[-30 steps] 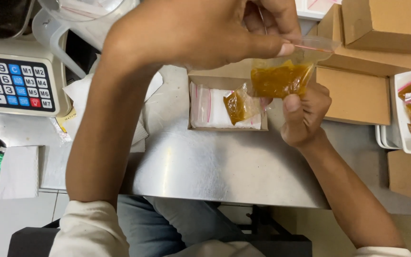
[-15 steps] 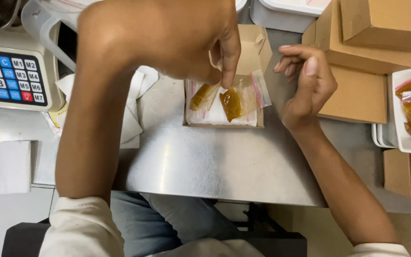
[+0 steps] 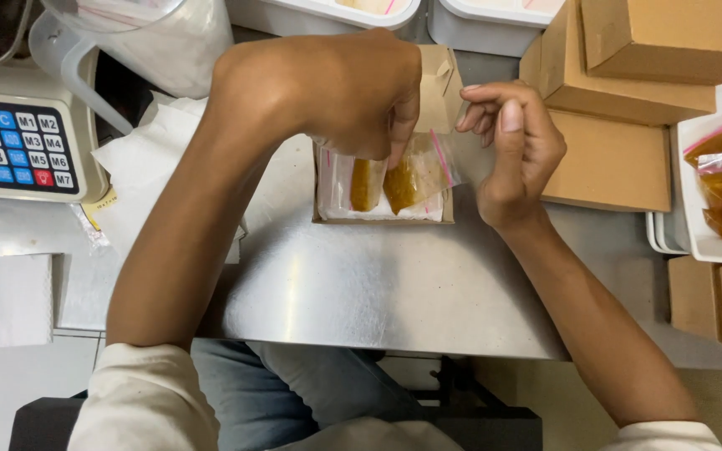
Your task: Folding small cardboard boxes and packing them with paper liners and sauce packets at a food preparation station.
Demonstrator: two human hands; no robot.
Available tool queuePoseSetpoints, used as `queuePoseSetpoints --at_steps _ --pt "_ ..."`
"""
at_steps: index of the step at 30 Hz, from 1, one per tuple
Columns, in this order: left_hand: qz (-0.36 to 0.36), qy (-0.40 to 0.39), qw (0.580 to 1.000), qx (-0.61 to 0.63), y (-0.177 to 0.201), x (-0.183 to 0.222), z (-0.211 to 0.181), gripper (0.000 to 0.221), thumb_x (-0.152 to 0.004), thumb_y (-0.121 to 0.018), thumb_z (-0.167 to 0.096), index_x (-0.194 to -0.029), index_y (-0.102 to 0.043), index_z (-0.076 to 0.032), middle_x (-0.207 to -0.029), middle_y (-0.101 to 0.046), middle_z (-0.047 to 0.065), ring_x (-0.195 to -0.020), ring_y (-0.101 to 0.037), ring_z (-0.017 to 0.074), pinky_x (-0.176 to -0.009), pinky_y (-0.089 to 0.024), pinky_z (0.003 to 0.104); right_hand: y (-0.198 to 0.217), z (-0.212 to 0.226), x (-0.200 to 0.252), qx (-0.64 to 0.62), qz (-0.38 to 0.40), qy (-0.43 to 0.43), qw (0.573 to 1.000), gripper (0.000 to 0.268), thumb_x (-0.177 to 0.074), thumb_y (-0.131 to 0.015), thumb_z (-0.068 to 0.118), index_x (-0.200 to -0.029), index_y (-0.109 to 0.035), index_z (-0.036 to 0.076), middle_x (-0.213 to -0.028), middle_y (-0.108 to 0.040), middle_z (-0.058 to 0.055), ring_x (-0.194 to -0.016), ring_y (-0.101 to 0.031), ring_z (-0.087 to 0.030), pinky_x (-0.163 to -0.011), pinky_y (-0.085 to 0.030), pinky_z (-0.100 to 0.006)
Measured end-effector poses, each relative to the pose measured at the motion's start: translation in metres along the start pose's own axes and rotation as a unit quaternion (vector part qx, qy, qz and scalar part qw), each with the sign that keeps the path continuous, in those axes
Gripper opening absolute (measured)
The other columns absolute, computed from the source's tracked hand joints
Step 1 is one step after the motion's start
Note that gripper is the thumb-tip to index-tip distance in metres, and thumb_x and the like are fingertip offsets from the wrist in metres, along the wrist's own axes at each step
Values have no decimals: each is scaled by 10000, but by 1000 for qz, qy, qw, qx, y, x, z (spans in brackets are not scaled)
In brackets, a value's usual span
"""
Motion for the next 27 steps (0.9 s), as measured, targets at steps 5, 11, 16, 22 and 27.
queuePoseSetpoints --at_steps 5,11,16,22,27 --pt "-2 20 1000 6 -1 -3 -2 362 -864 -557 14 -888 -838 -214 -940 -774 -40 -766 -680 216 -596 -503 369 -1 0 0 -5 3 0 1000 384 -1151 -353 203 -1128 -621 -71 -924 -613 -170 -824 -583 -214 -751 -415 -319" --pt "-10 -33 999 -16 -14 -28 4 407 -811 -548 6 -851 -837 -278 -821 -722 -58 -773 -637 176 -589 -454 359 0 0 -1 8 3 -7 1000 371 -1147 -362 202 -1117 -628 -55 -910 -618 -156 -820 -596 -205 -717 -409 -308" --pt "-1 -18 999 -48 -22 -42 11 339 -809 -702 -23 -1044 -835 -227 -939 -757 8 -842 -694 240 -629 -518 397 1 -1 -2 5 6 -12 1000 363 -1153 -363 189 -1131 -629 -57 -898 -606 -144 -822 -583 -199 -723 -409 -309" --pt "33 50 997 -45 -3 -5 -9 352 -835 -769 -534 -1003 -835 -232 -973 -748 -16 -907 -669 215 -762 -491 414 4 -1 -4 27 12 -35 999 315 -1139 -445 156 -1049 -656 -60 -778 -558 -114 -743 -574 -197 -729 -455 -319" --pt "-4 44 999 -20 -8 -14 1 695 -977 -668 -583 -612 -354 -82 -629 -402 65 -552 -366 261 -518 -264 419 12 1 -7 141 55 -92 984 451 -1152 -568 119 -734 -403 87 -653 -393 6 -607 -338 -95 -565 -261 -298"
Point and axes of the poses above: each hand's wrist, its own x-axis away from the middle knuckle, its own y-axis out of the back of the hand, z = x × y, the point moved 1 cm from there along -x, towards the middle knuckle
